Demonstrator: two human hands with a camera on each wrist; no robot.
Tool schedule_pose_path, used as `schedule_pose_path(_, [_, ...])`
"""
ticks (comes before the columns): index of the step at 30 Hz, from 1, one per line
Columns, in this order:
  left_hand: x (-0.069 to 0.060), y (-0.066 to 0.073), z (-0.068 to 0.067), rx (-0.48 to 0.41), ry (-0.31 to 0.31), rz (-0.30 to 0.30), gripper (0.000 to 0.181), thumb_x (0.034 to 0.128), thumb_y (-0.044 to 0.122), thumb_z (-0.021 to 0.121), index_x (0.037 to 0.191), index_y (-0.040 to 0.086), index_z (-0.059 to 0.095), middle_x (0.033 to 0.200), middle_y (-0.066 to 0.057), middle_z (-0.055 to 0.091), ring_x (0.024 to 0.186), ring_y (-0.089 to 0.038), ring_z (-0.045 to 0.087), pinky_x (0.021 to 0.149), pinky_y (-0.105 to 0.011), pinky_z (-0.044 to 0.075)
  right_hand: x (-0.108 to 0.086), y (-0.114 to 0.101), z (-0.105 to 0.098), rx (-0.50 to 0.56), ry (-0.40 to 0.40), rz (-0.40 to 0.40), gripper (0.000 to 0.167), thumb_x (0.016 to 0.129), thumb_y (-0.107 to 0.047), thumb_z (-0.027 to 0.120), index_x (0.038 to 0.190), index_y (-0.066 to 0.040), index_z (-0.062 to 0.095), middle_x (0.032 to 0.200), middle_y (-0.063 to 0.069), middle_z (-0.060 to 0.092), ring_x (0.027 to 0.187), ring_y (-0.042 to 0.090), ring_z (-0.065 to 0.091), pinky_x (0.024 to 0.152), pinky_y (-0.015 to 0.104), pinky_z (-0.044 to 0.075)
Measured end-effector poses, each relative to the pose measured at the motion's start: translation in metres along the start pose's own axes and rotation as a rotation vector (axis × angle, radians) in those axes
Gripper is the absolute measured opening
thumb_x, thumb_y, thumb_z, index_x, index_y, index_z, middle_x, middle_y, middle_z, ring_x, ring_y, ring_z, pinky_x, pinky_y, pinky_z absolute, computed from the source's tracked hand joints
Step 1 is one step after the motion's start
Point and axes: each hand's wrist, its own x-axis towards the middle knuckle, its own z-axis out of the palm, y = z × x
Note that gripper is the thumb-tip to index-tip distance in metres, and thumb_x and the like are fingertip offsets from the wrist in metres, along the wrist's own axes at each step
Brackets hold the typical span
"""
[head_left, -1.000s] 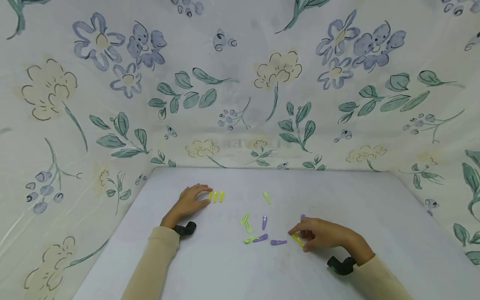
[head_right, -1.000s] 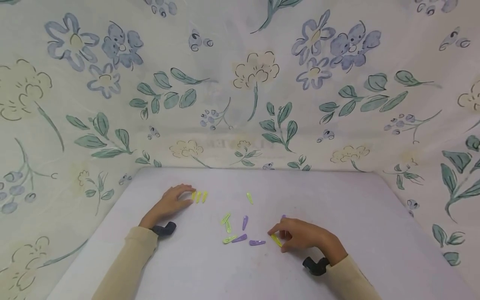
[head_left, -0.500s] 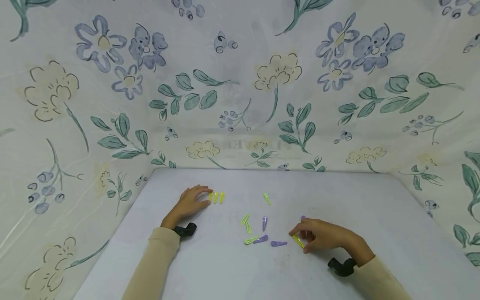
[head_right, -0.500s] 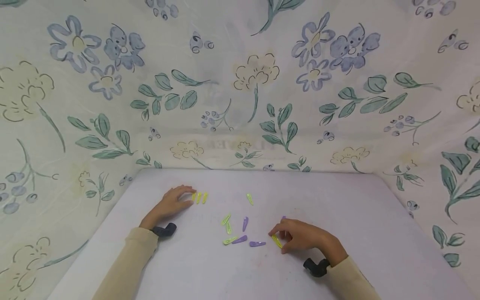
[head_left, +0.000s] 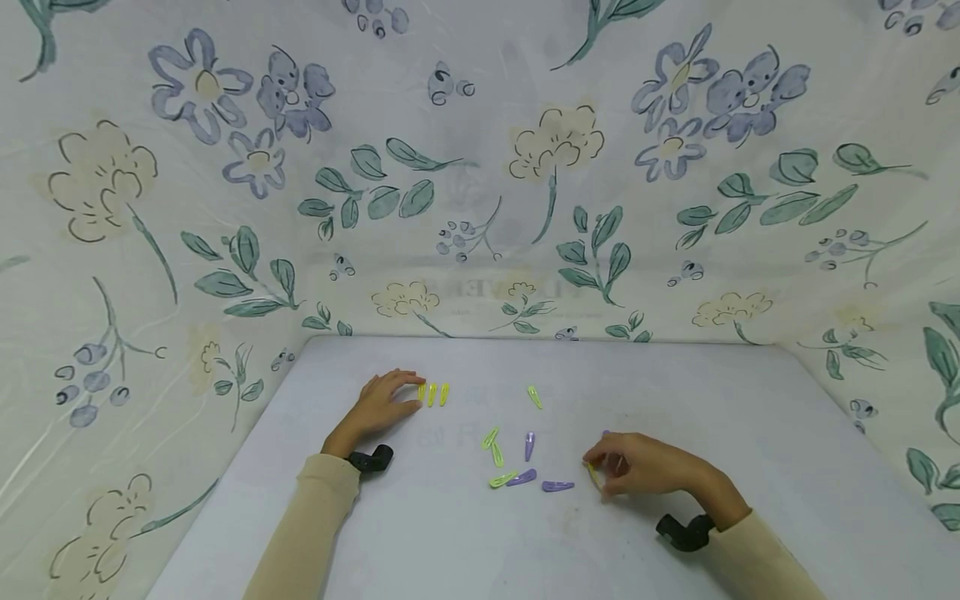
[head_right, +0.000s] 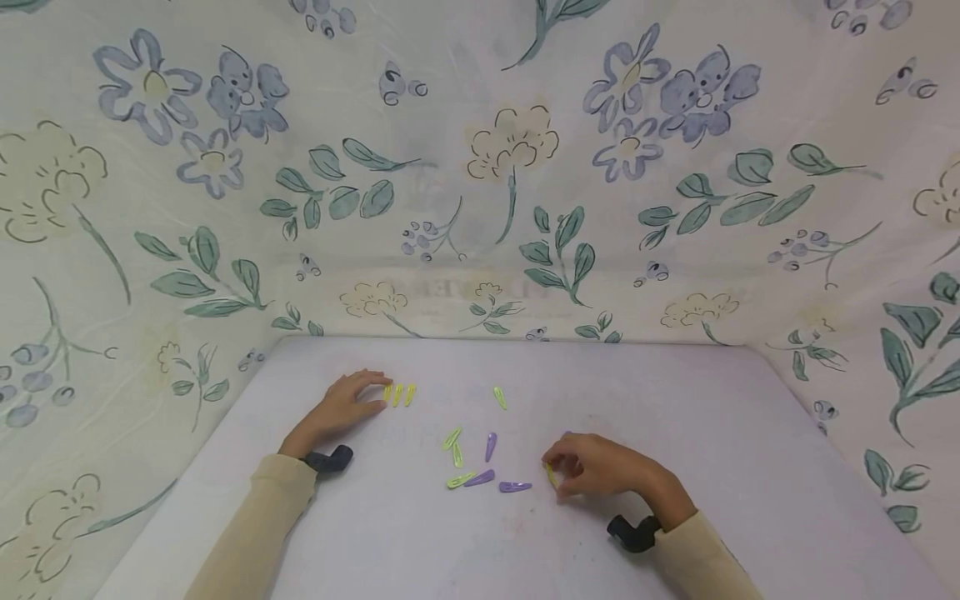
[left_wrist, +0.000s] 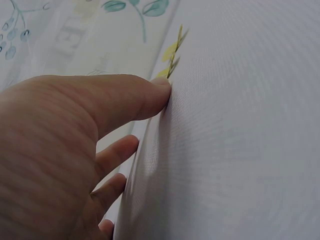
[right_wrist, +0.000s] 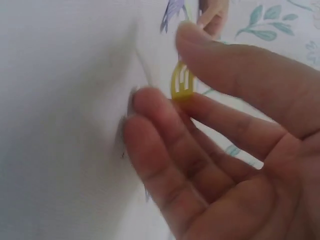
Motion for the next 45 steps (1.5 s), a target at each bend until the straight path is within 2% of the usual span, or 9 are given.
schedule_pose_path(6, [-0.002, -0.0001, 0.0001, -0.004, 0.004, 0.0, 0.041, 0.0931, 0.028, 0.069, 0.133, 0.018, 0.062, 0.15, -0.013, 0.05, 0.15, -0.042, 0.025, 0.123, -0.062, 0.002, 0.0011, -0.0016, 0.0004, 0.062, 0.016, -0.018, 0.044, 0.086, -0.016, 0.079, 0.125, 0.0, 0.065, 0.107, 0.003, 0.067, 0.085, 0.006, 0.063, 0.077, 0.022, 0.057])
schedule_pose_path(16, [-0.0042, 0.0011, -0.0003, 0.004, 0.002, -0.002, 0.041, 0.0932, 0.028, 0.069, 0.133, 0.019, 0.062, 0.15, -0.013, 0.051, 0.15, -0.042, 0.026, 0.122, -0.063, 0.002, 0.0025, -0.0033, 0.0023, 0.014, 0.07, -0.061, 0.048, 0.084, -0.018, 0.08, 0.125, 0.001, 0.064, 0.1, -0.001, 0.067, 0.084, 0.006, 0.062, 0.078, 0.025, 0.059])
schedule_pose_path(23, [-0.0048, 0.0014, -0.0002, 0.0, 0.0, -0.008, 0.041, 0.0931, 0.027, 0.069, 0.133, 0.019, 0.063, 0.15, -0.012, 0.051, 0.15, -0.042, 0.026, 0.123, -0.062, 0.002, 0.0033, -0.0034, 0.004, 0.023, 0.074, -0.04, 0.046, 0.085, -0.017, 0.08, 0.125, 0.0, 0.064, 0.101, -0.003, 0.067, 0.084, 0.006, 0.062, 0.082, 0.024, 0.058])
schedule_pose_path(35, [-0.0041, 0.0007, -0.0005, 0.008, -0.009, -0.009, 0.041, 0.094, 0.028, 0.068, 0.134, 0.018, 0.062, 0.15, -0.013, 0.05, 0.15, -0.042, 0.025, 0.123, -0.062, 0.003, 0.0036, -0.002, 0.0029, 0.022, 0.127, -0.101, 0.049, 0.086, -0.021, 0.079, 0.126, 0.002, 0.062, 0.103, 0.0, 0.067, 0.088, 0.008, 0.065, 0.083, 0.029, 0.059])
schedule_pose_path(45, [-0.0013, 0.0043, -0.0006, 0.016, -0.008, -0.015, 0.042, 0.0941, 0.027, 0.068, 0.134, 0.018, 0.061, 0.151, -0.013, 0.049, 0.15, -0.042, 0.025, 0.123, -0.061, 0.002, 0.0074, -0.0066, 0.0007, 0.066, 0.123, -0.073, 0.05, 0.085, -0.019, 0.08, 0.126, 0.003, 0.062, 0.109, 0.004, 0.069, 0.092, 0.011, 0.068, 0.086, 0.027, 0.059])
